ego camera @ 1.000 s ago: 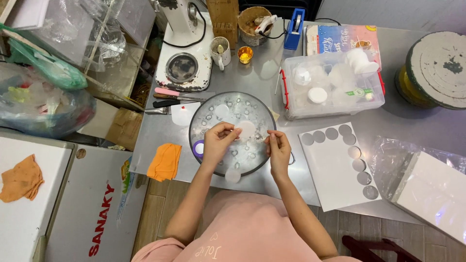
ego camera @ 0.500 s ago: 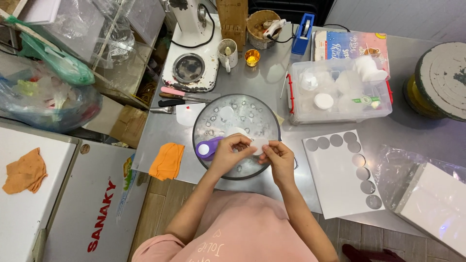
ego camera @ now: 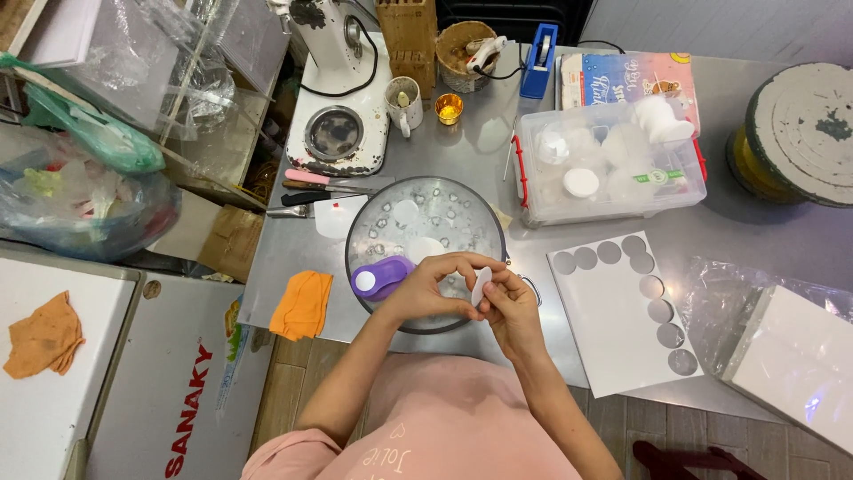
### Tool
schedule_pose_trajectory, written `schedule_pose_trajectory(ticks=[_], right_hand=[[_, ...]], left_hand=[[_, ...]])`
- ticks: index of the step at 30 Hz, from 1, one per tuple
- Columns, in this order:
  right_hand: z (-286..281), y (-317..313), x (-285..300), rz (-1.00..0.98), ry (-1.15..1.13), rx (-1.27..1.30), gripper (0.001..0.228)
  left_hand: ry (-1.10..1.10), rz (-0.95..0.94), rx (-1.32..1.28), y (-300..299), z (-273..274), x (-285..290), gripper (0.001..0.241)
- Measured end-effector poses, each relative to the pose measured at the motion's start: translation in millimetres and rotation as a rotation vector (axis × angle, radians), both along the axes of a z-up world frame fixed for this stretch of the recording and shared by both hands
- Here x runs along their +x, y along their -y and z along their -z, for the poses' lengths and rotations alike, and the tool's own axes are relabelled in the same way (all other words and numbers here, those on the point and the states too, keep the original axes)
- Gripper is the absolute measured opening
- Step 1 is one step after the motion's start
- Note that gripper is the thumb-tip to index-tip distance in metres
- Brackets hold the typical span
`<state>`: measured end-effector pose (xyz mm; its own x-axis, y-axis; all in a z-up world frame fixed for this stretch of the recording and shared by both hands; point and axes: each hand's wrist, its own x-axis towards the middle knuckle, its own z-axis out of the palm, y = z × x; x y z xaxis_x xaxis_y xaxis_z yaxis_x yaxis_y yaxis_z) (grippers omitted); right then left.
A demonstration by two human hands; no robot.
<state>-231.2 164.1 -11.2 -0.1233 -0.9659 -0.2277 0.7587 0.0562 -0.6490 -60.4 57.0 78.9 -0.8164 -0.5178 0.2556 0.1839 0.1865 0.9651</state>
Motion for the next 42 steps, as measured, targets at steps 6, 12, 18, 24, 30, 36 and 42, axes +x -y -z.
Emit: schedule_pose_trajectory(ticks=[6, 12, 18, 24, 30, 36, 42], right_hand=[[-39.6, 3.8, -9.3, -0.05, -0.103, 0.022, 0.018], [2.0, -6.5, -51.2, -0.224, -0.124, -0.107, 0.039], [-30.7, -8.9, -81.6, -0.248, -0.269, -0.003, 0.047], [22.2, -23.2, -124.9, -0.158, -0.258, -0.081, 0.048], [2.5, -29.8, -171.2, 0.054, -0.301, 0.039, 0.024], [38.1, -44.5, -210.0, 0.174, -0.348, 0.188, 0.019], [58.7, -52.7, -220.9, 0.141, -0.329, 0.246, 0.019]], left_hand=[[0.079, -0.049, -0.128, -6.3, -22.6, -8.4, 0.028], [0.133, -0.072, -0.229, -10.2, -35.9, -28.3, 0.029], [0.139, -0.048, -0.375, -11.0, -50.2, -63.7, 0.034], [0.146, 0.004, -0.366, -1.9, -35.4, -104.7, 0.031], [0.294, -0.083, -0.646, 79.3, -7.4, -173.0, 0.033], [0.463, -0.118, -0.833, 134.7, 65.7, -249.7, 0.032], [0.714, -0.217, -0.881, 137.6, 106.2, -271.2, 0.026]])
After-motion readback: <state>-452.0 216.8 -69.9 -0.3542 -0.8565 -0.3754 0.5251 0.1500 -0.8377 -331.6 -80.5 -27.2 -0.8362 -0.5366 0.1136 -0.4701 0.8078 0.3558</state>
